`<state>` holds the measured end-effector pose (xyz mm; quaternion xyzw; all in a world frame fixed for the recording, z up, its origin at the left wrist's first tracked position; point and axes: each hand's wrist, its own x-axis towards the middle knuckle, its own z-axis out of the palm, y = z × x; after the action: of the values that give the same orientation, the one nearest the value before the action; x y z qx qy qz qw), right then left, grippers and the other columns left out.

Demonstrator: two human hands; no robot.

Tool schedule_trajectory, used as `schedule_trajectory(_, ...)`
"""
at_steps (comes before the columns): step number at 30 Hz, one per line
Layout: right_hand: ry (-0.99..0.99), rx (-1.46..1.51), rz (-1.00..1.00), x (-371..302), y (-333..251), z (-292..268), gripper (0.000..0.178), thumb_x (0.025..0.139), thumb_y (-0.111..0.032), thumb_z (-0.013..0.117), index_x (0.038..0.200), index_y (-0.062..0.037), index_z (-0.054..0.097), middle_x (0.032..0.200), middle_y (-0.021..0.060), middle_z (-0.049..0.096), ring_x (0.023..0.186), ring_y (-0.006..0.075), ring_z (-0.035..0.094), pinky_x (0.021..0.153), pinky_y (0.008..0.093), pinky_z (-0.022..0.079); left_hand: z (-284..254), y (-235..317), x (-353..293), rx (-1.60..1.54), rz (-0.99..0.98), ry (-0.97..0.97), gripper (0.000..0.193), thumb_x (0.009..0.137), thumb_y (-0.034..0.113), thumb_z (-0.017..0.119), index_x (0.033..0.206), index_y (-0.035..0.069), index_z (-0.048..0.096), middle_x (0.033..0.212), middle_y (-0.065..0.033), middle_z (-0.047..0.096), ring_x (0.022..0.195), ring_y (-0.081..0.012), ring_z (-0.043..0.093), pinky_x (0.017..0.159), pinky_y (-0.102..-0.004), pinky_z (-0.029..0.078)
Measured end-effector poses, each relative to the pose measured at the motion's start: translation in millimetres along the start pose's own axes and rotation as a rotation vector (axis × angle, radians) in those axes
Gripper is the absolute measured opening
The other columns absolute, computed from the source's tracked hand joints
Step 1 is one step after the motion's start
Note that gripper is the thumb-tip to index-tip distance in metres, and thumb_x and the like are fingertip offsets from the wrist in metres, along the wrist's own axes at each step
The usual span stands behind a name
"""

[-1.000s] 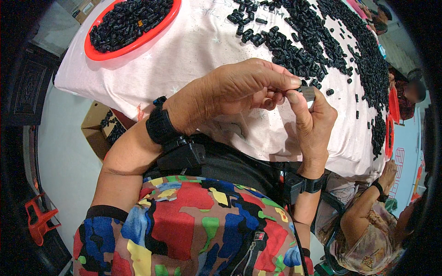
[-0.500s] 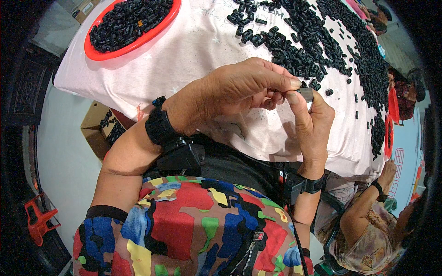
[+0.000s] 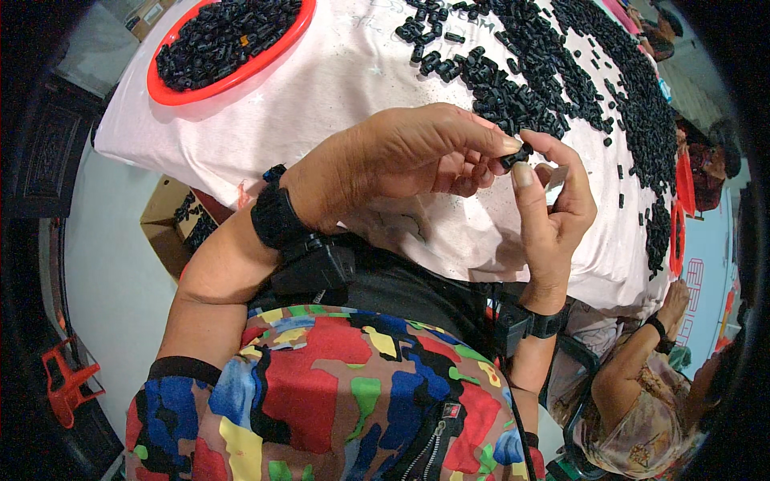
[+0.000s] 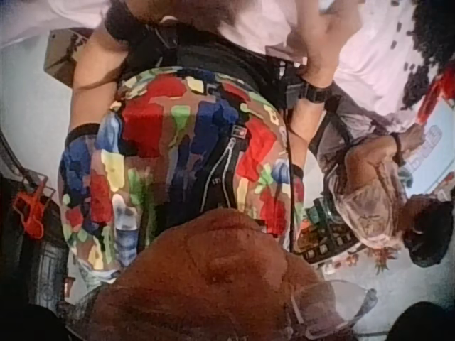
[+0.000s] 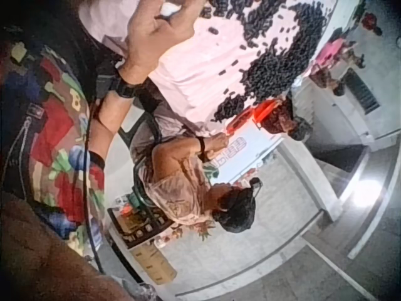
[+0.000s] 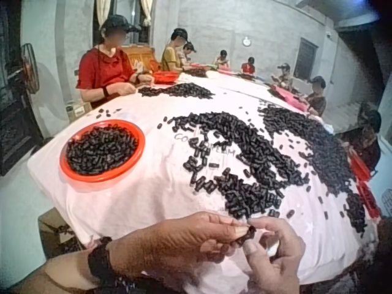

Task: Assembling or inspecting small black plastic shoe components on a table.

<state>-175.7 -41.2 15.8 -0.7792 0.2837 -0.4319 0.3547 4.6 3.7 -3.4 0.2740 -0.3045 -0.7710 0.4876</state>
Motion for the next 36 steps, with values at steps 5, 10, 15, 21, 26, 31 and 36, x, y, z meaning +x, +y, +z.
schedule_trajectory(5,-0.022,0.003,0.034,0,2,0,0.019,0.081,-0.008,0.067,0.099,-0.0025,0.064,0.080,-0.0005,0.061,0.062,0.0021,0.047,0.055,0.0177,0.038,1,3,-1,-0.011,-0.022,0.032,0.027,0.087,0.025,0.063,0.105,0.005,0.059,0.086,0.0016,0.058,0.077,-0.0061,0.057,0.068,-0.0200,0.046)
schedule_trajectory(10,0.150,-0.042,-0.040,3,3,6,0.014,0.079,-0.007,0.070,0.092,-0.0037,0.065,0.076,-0.0025,0.061,0.059,0.0011,0.046,0.053,0.0160,0.036,2,4,4,0.004,0.170,-0.053,0.030,0.088,0.022,0.062,0.111,0.003,0.058,0.086,0.0011,0.059,0.079,-0.0050,0.057,0.072,-0.0172,0.049)
schedule_trajectory(15,0.158,-0.064,0.009,0,1,6,0.017,0.076,-0.010,0.074,0.088,-0.0040,0.064,0.073,-0.0035,0.059,0.058,0.0003,0.045,0.050,0.0155,0.034,6,1,5,0.041,0.198,0.008,0.028,0.088,0.021,0.062,0.109,0.003,0.059,0.086,0.0024,0.060,0.076,-0.0038,0.057,0.069,-0.0169,0.048)
schedule_trajectory(21,0.143,-0.111,-0.029,0,-1,6,0.021,0.073,-0.010,0.078,0.088,-0.0039,0.064,0.071,-0.0026,0.060,0.054,0.0002,0.044,0.047,0.0151,0.033,7,1,5,0.051,0.208,0.046,0.024,0.088,0.023,0.062,0.105,0.006,0.061,0.086,0.0037,0.061,0.074,-0.0025,0.056,0.068,-0.0169,0.046)
schedule_trajectory(26,0.128,-0.141,-0.120,0,0,8,0.027,0.072,-0.007,0.078,0.095,-0.0020,0.066,0.082,0.0029,0.067,0.057,0.0024,0.052,0.050,0.0154,0.040,5,-4,5,0.022,0.218,-0.001,0.021,0.088,0.024,0.062,0.102,0.008,0.062,0.087,0.0041,0.062,0.075,-0.0030,0.057,0.067,-0.0169,0.046)
schedule_trajectory(31,0.103,-0.249,-0.302,1,6,6,0.029,0.072,-0.003,0.075,0.099,-0.0013,0.066,0.089,0.0097,0.069,0.065,0.0088,0.063,0.056,0.0192,0.048,6,-6,6,0.010,0.218,0.027,0.024,0.089,0.023,0.062,0.107,0.007,0.061,0.090,0.0030,0.064,0.078,-0.0038,0.059,0.067,-0.0167,0.045)
schedule_trajectory(36,0.080,-0.266,-0.316,-2,6,3,0.027,0.071,-0.004,0.077,0.096,-0.0017,0.066,0.085,0.0092,0.069,0.061,0.0093,0.061,0.054,0.0199,0.047,6,-7,6,0.026,0.208,0.027,0.028,0.089,0.024,0.061,0.110,0.006,0.060,0.094,0.0017,0.064,0.082,-0.0045,0.060,0.071,-0.0181,0.046)
